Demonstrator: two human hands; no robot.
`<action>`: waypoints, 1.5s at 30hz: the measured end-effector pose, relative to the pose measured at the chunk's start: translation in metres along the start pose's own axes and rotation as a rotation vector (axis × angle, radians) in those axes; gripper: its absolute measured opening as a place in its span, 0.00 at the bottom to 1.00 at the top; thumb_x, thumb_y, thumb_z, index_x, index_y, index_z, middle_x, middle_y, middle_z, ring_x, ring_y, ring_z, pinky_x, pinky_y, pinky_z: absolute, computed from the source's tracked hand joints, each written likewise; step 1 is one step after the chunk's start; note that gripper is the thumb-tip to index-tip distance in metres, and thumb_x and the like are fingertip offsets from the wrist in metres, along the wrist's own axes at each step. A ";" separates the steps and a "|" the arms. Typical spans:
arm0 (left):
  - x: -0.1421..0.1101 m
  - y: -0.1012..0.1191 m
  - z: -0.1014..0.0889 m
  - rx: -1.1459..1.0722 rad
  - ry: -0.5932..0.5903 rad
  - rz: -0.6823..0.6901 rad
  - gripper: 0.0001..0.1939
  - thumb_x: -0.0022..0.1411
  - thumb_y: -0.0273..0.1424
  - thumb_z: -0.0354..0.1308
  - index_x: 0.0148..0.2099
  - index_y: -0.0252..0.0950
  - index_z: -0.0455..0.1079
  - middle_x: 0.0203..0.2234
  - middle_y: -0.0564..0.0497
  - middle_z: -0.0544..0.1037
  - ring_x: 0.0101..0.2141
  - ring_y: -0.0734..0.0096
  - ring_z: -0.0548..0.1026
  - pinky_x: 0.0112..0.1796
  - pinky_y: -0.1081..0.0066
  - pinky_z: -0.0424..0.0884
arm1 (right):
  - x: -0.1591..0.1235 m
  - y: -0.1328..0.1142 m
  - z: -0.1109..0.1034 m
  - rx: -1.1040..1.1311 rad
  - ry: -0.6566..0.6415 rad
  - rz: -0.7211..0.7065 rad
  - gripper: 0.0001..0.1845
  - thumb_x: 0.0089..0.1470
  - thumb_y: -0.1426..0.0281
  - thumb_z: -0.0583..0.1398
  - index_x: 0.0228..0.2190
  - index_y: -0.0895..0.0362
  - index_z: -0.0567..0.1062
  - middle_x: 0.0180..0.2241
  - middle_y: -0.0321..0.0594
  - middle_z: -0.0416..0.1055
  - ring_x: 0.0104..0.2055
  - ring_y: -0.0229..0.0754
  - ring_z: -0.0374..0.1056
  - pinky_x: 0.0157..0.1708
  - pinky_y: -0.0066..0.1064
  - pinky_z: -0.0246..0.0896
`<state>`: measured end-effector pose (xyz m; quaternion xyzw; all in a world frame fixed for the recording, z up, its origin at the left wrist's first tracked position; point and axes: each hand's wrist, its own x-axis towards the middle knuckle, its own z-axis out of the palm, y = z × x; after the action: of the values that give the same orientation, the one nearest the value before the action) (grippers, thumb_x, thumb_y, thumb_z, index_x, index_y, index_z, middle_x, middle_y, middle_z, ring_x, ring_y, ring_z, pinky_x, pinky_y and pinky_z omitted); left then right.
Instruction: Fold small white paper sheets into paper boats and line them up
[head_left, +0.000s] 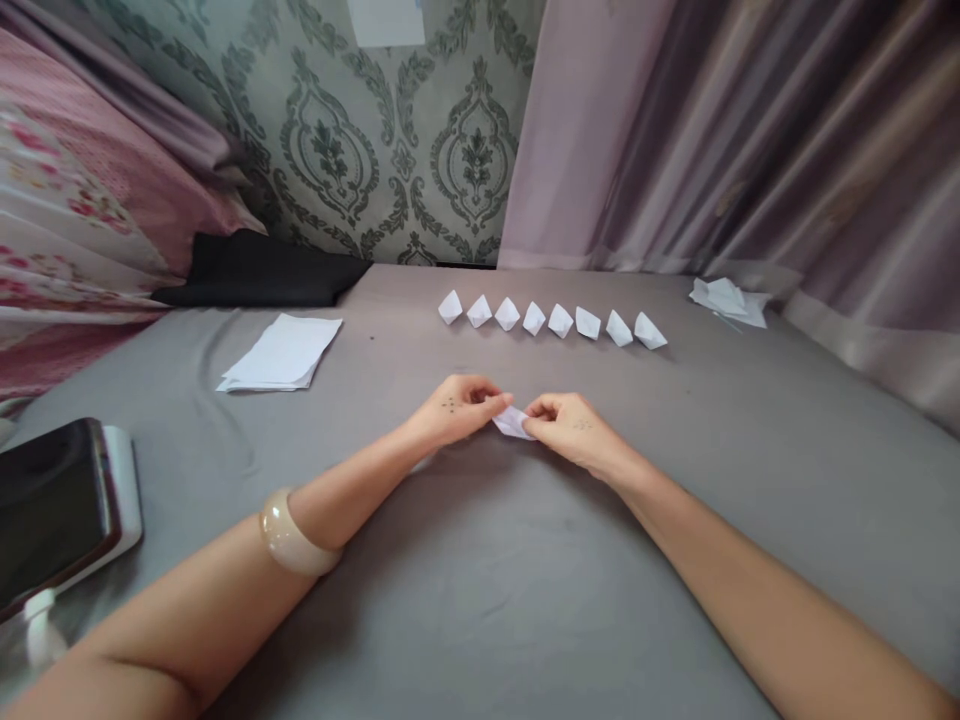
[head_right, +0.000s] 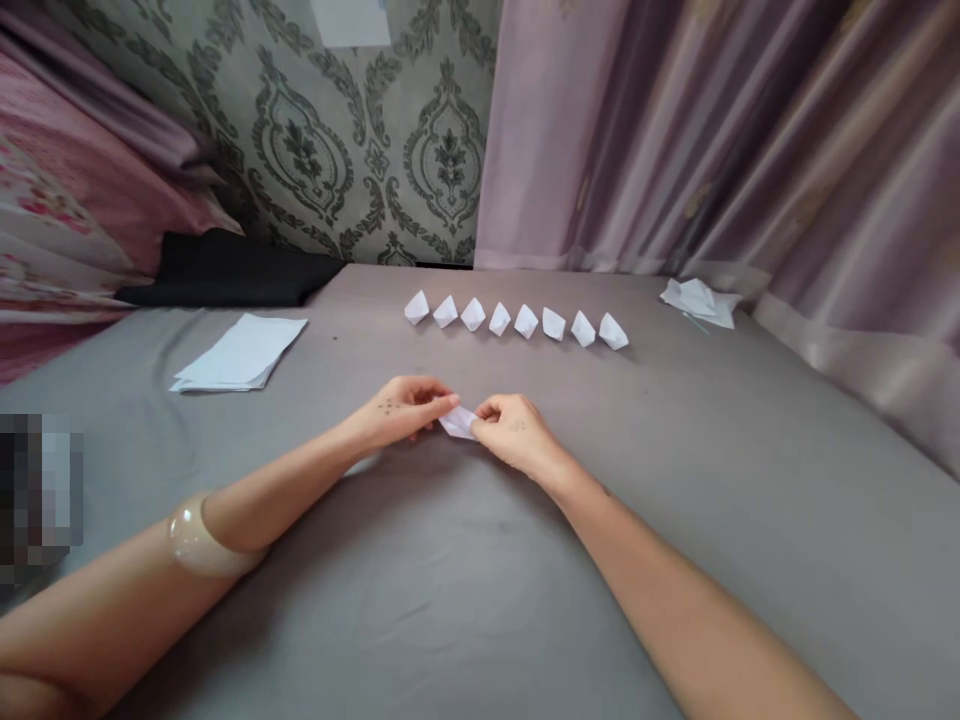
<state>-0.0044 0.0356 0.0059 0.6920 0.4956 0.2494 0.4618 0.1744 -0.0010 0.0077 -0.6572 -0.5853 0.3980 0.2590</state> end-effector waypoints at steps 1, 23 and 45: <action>-0.001 0.001 0.001 -0.060 0.054 -0.029 0.19 0.56 0.43 0.56 0.40 0.32 0.73 0.21 0.51 0.73 0.18 0.78 0.66 0.18 0.77 0.61 | 0.000 0.001 0.000 0.049 0.022 0.019 0.06 0.42 0.69 0.59 0.25 0.58 0.74 0.18 0.33 0.67 0.17 0.31 0.58 0.16 0.23 0.47; -0.018 -0.002 0.025 -0.012 0.047 0.128 0.10 0.58 0.33 0.51 0.30 0.33 0.70 0.20 0.53 0.73 0.22 0.75 0.69 0.21 0.77 0.61 | -0.015 0.001 0.022 -0.071 0.153 -0.143 0.10 0.50 0.66 0.54 0.26 0.56 0.74 0.23 0.37 0.74 0.22 0.35 0.66 0.23 0.26 0.56; -0.013 0.008 0.018 0.279 0.007 -0.084 0.06 0.48 0.27 0.53 0.32 0.34 0.66 0.16 0.56 0.69 0.19 0.75 0.65 0.21 0.76 0.54 | -0.006 -0.006 0.021 0.130 -0.089 0.249 0.08 0.41 0.75 0.60 0.25 0.55 0.65 0.14 0.31 0.69 0.11 0.32 0.60 0.06 0.19 0.46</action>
<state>0.0087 0.0154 0.0058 0.7272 0.5556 0.1609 0.3694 0.1539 -0.0079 0.0026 -0.6882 -0.4832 0.4928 0.2238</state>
